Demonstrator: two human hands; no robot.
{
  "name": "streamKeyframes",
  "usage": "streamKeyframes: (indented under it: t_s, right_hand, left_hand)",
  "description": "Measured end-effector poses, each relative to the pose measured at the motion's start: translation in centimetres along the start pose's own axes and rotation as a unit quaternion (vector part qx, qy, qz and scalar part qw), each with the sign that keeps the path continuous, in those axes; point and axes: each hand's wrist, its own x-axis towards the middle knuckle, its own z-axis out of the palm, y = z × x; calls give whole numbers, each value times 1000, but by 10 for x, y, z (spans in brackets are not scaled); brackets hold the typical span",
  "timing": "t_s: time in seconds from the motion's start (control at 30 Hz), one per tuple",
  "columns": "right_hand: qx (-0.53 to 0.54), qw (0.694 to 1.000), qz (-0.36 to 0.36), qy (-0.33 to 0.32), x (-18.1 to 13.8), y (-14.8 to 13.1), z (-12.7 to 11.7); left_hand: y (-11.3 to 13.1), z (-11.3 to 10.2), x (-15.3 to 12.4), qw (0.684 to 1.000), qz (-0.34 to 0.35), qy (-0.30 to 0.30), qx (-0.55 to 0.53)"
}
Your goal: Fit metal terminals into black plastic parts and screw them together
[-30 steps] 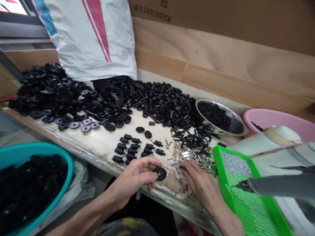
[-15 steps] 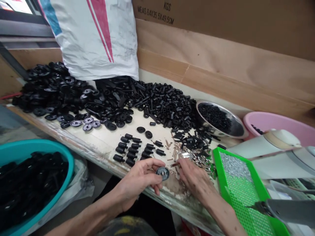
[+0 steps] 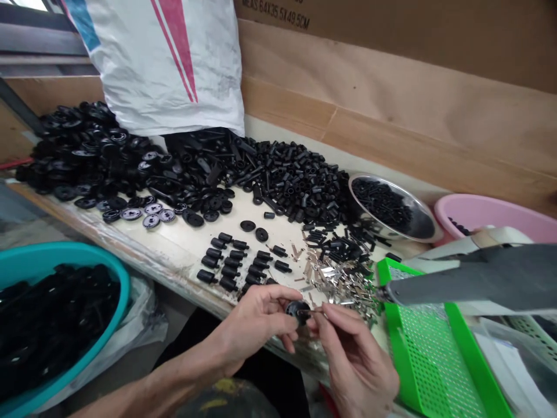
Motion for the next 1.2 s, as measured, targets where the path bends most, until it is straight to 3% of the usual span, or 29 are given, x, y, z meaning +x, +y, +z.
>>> streamKeyframes:
  t_s: [0.27, 0.33, 0.43, 0.5, 0.6, 0.73, 0.87, 1.1, 1.2]
  right_hand:
    - [-122, 973, -177, -86, 2, -1, -7]
    - [-112, 977, -170, -61, 0, -3, -5]
    - [-55, 993, -102, 15, -1, -6, 0]
    - [-39, 995, -83, 25, 0, -7, 1]
    - [-55, 993, -101, 4, 1, -7, 1]
    - [-129, 978, -162, -15, -1, -6, 0]
    - [-191, 956, -215, -67, -2, -1, -2]
    - [-172, 955, -179, -160, 1, 6, -14]
    - [-115, 961, -125, -218, 8, 3, -15]
  left_hand:
    - [6, -3, 1, 999, -7, 37, 19]
    - [6, -2, 0, 999, -12, 36, 23]
    - [5, 1, 0, 999, -12, 19, 25]
    - [6, 2, 1, 999, -9, 22, 27]
    - [8, 2, 2, 999, -20, 30, 20]
    - [8, -1, 3, 1000, -25, -7, 8]
    - [2, -3, 4, 1000, -7, 21, 19]
    - [0, -2, 4, 999, 0, 11, 42]
    - [-3, 0, 5, 999, -3, 17, 48]
